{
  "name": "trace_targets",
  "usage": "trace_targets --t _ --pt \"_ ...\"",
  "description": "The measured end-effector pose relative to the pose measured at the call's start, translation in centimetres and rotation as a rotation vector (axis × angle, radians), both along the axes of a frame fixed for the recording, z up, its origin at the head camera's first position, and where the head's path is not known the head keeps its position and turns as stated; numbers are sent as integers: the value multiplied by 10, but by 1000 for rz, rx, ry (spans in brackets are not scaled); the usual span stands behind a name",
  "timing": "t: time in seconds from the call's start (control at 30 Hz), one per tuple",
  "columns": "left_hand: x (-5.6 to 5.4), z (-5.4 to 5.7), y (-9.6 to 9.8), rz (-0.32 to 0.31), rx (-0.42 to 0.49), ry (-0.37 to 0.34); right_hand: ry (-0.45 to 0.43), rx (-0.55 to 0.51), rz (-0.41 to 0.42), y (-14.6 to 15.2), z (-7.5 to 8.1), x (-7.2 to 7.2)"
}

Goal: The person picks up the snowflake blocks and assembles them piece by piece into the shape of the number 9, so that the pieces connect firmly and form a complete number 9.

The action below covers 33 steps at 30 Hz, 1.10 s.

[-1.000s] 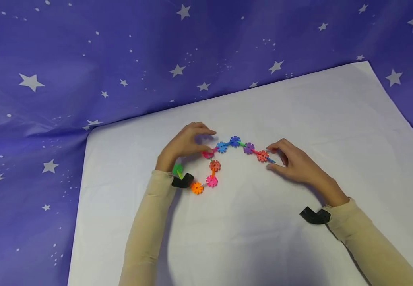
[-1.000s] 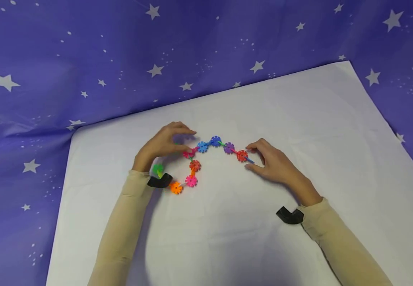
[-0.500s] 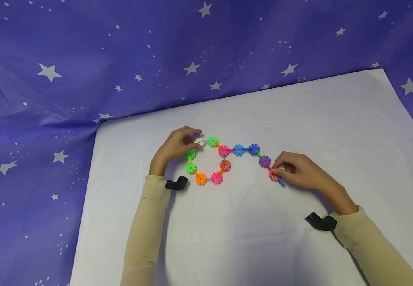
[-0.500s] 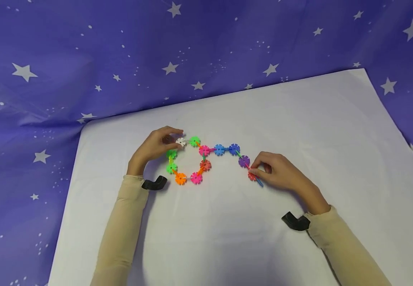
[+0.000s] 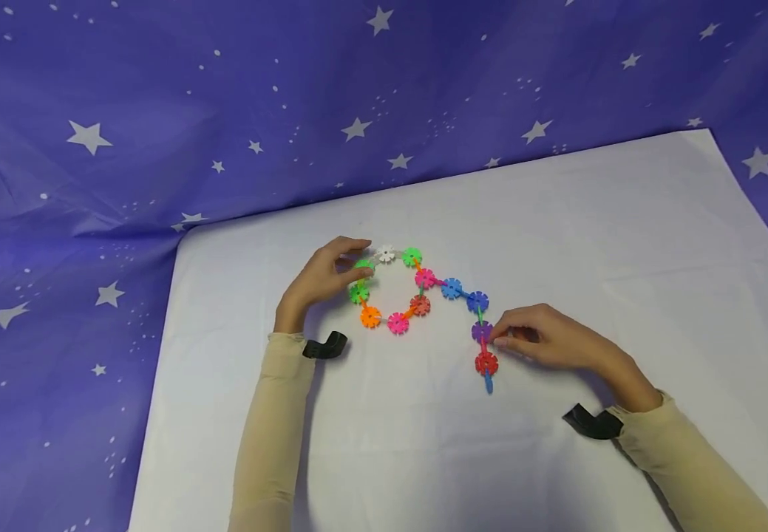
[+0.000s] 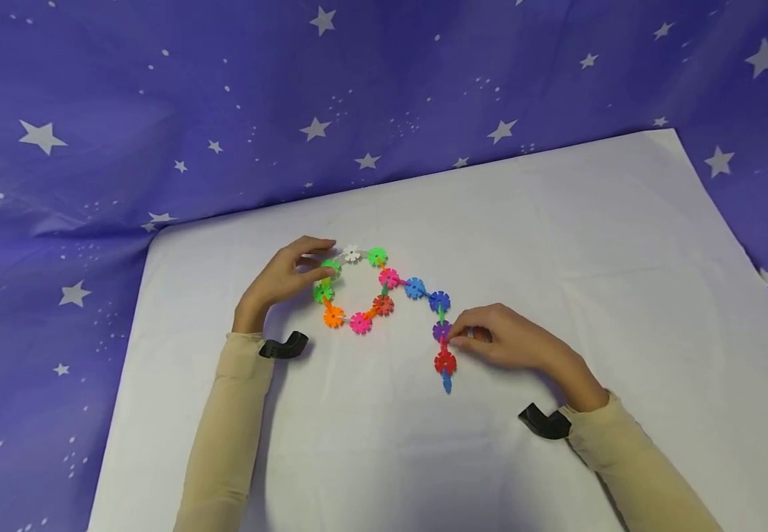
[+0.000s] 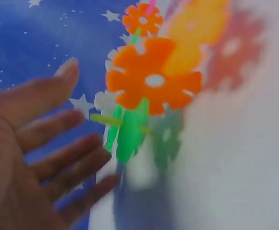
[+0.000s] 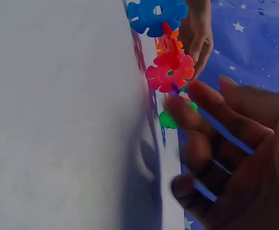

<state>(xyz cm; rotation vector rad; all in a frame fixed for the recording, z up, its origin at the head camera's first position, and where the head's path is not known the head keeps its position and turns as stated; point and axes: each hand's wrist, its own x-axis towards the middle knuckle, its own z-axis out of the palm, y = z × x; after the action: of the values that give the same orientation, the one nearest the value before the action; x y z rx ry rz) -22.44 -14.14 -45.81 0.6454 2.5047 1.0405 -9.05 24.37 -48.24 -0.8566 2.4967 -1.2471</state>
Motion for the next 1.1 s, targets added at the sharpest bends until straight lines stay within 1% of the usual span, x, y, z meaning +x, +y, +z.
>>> trace_targets --t 0.07,0.13,0.17,0.23,0.27,0.33,0.37,0.43,0.5,0.53,0.6,0.67,0.7,0.77,0.8,0.83,0.9,0.97,1.03,1.1 --pt "1 1 1 28 -49 19 43 -1 -37 0 0 0" --pt "2 2 2 31 -107 -2 95 19 -93 -1 -1 -1" --pt "3 2 2 20 -115 -27 119 37 -109 -2 -1 -2" --pt "4 1 4 -10 -88 -78 142 65 -107 -4 -1 -2" --pt "3 0 5 -26 -57 -86 145 77 -94 -5 -1 -1" --pt "3 -3 7 -38 13 -66 125 84 -58 -7 -1 0" --pt "3 -3 7 -31 42 -40 112 84 -41 -8 0 1" --pt "4 -4 7 -10 67 21 82 82 -27 -9 1 2" --pt "6 -5 7 2 58 48 66 74 -28 -10 2 3" --pt "8 -5 8 -4 43 54 65 72 -28 -10 2 3" --pt "10 -5 12 -43 27 42 65 62 -20 -10 2 2" --pt "11 -7 17 -90 30 11 49 40 17 -9 1 -1" --pt "11 -8 20 -110 33 9 30 18 38 -9 1 -4" --pt "11 -9 24 -126 53 32 19 -34 56 -9 1 -12" --pt "11 -10 25 -125 68 47 31 -53 44 -8 1 -18" --pt "12 -11 26 -124 77 73 60 -63 19 -8 0 -24" --pt "18 -11 26 -125 95 137 127 -61 -59 -7 -2 -40" --pt "29 -10 27 -140 104 205 166 -33 -129 -8 -5 -56" --pt "46 -8 30 -178 113 256 150 7 -159 -11 -7 -69" --pt "68 -5 36 -244 119 292 108 35 -152 -15 -8 -80"
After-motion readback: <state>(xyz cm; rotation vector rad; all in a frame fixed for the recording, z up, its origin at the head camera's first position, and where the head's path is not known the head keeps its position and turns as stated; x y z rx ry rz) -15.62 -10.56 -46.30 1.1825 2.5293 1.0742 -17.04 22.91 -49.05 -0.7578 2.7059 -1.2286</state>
